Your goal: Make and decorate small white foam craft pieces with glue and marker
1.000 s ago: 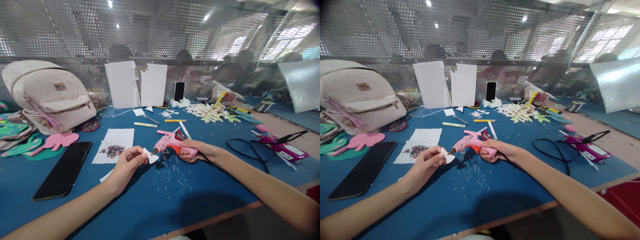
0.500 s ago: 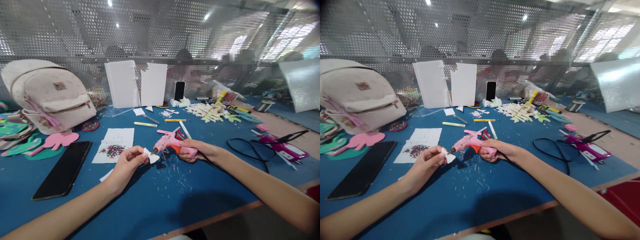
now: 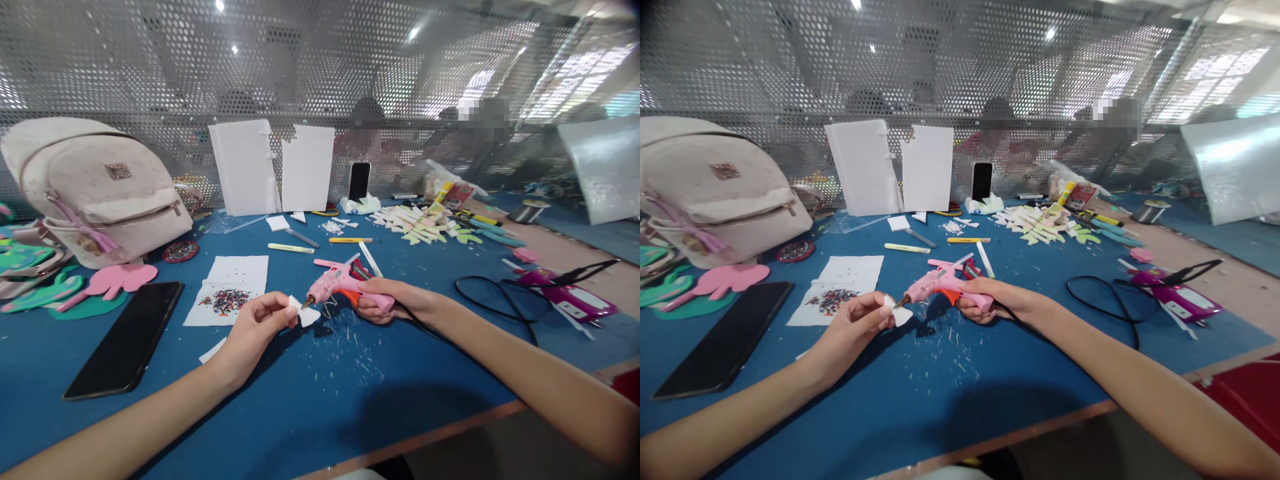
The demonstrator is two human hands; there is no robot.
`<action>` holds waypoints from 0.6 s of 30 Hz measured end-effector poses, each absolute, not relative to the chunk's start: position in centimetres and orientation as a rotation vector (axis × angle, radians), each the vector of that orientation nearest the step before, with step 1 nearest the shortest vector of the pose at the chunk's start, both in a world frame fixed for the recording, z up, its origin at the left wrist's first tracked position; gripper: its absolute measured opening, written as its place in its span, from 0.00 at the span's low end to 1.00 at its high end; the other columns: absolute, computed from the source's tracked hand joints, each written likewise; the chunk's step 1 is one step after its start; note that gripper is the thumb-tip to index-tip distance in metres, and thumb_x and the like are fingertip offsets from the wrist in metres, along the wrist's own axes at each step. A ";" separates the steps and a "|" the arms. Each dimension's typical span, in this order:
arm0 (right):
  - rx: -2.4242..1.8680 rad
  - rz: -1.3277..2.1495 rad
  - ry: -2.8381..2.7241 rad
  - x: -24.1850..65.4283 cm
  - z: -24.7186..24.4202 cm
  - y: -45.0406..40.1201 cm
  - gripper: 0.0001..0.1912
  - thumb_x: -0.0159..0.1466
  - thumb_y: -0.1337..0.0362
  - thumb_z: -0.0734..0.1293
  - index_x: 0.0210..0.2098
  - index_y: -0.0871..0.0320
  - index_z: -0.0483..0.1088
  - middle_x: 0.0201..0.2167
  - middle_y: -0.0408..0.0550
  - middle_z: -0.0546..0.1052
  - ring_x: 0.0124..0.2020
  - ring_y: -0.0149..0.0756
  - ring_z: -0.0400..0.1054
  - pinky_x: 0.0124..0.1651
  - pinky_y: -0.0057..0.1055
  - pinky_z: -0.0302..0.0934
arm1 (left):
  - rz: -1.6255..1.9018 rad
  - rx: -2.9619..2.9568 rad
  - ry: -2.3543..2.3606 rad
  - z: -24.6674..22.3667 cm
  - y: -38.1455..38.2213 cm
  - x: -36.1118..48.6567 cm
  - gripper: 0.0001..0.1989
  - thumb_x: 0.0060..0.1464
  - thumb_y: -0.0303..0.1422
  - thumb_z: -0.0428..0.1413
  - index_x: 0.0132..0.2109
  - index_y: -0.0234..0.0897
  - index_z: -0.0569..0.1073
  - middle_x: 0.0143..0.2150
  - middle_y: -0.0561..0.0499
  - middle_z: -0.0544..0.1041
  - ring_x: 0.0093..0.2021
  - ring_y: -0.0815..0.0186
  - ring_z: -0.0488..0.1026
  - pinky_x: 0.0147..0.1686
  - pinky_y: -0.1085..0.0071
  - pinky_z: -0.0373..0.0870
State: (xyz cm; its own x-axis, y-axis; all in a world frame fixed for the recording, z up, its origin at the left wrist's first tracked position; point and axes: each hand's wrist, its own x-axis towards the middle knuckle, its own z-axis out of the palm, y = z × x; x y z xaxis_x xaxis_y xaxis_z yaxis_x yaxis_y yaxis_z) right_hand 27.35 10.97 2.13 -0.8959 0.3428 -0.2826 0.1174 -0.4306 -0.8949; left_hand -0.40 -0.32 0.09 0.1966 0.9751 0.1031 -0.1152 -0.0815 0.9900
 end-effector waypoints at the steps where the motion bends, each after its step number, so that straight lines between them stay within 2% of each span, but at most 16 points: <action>1: -0.653 2.462 -1.593 27.4 2.1 11.0 0.25 0.68 0.48 0.64 0.23 0.59 0.58 0.19 0.38 0.57 0.18 0.23 0.46 0.17 0.21 0.39 | 1.172 1.290 0.939 0.0 -0.3 -0.4 0.13 0.65 0.38 0.57 0.51 0.34 0.73 0.48 0.46 0.76 0.43 0.62 0.76 0.43 0.60 0.76; 18: -0.628 2.443 -1.597 27.3 2.3 10.8 0.24 0.70 0.51 0.63 0.24 0.59 0.58 0.18 0.37 0.56 0.17 0.22 0.45 0.16 0.21 0.37 | 1.144 1.324 0.994 -0.4 -0.2 -0.4 0.13 0.65 0.38 0.57 0.51 0.34 0.73 0.48 0.46 0.76 0.43 0.62 0.76 0.43 0.60 0.76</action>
State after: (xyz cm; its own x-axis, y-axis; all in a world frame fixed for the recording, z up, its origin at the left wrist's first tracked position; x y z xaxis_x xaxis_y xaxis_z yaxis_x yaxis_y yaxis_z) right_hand 27.27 10.76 2.33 -0.8998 0.3511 -0.2588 0.0962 -0.4190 -0.9029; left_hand -0.40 -0.19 -0.36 0.1905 0.9778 0.0872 -0.0499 -0.0791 0.9956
